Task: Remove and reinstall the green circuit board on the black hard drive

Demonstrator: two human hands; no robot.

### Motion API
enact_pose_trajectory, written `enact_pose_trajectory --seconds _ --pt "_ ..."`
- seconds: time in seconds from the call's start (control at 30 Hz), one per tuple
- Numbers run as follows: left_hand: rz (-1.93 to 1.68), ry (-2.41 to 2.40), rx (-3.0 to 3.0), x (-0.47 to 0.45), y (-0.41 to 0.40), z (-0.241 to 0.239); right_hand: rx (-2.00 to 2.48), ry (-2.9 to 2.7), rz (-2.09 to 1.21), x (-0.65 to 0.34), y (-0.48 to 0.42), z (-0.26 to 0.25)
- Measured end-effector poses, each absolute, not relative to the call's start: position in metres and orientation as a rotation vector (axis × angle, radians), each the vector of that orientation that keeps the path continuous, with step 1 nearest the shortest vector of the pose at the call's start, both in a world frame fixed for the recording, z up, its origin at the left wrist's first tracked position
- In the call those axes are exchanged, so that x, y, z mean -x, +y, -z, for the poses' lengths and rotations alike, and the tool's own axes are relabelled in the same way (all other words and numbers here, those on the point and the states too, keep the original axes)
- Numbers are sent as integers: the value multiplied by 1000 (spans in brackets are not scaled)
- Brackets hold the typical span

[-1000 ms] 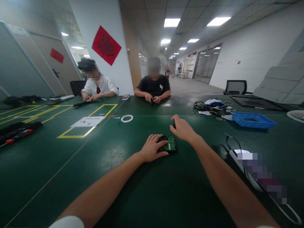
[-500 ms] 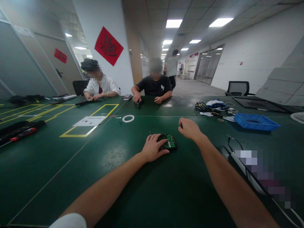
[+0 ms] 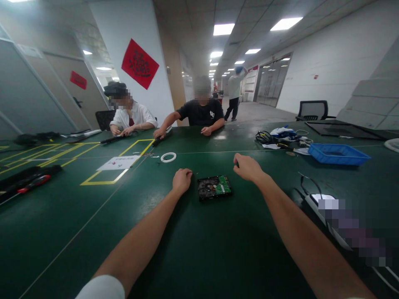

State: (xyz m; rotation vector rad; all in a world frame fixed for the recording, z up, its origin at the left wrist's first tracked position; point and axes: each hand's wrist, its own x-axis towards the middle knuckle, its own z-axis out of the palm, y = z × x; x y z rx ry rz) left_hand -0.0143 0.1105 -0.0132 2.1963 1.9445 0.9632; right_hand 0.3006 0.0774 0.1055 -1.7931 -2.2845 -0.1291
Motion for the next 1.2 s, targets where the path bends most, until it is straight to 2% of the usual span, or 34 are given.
enact_pose_trajectory --seconds 0.27,0.53,0.9,1.2 --pt "-756 1962 -2095 -1 140 12 1817 -2279 119 -298 78 -105" --pt "-742 1950 -2093 -2 142 16 1810 -2299 137 -297 77 -105" --pt "-904 1922 -1987 1 145 20 1842 -2235 104 -293 79 -98" --pt "-1190 1790 -1826 3 137 18 1765 -2147 118 -293 84 -87"
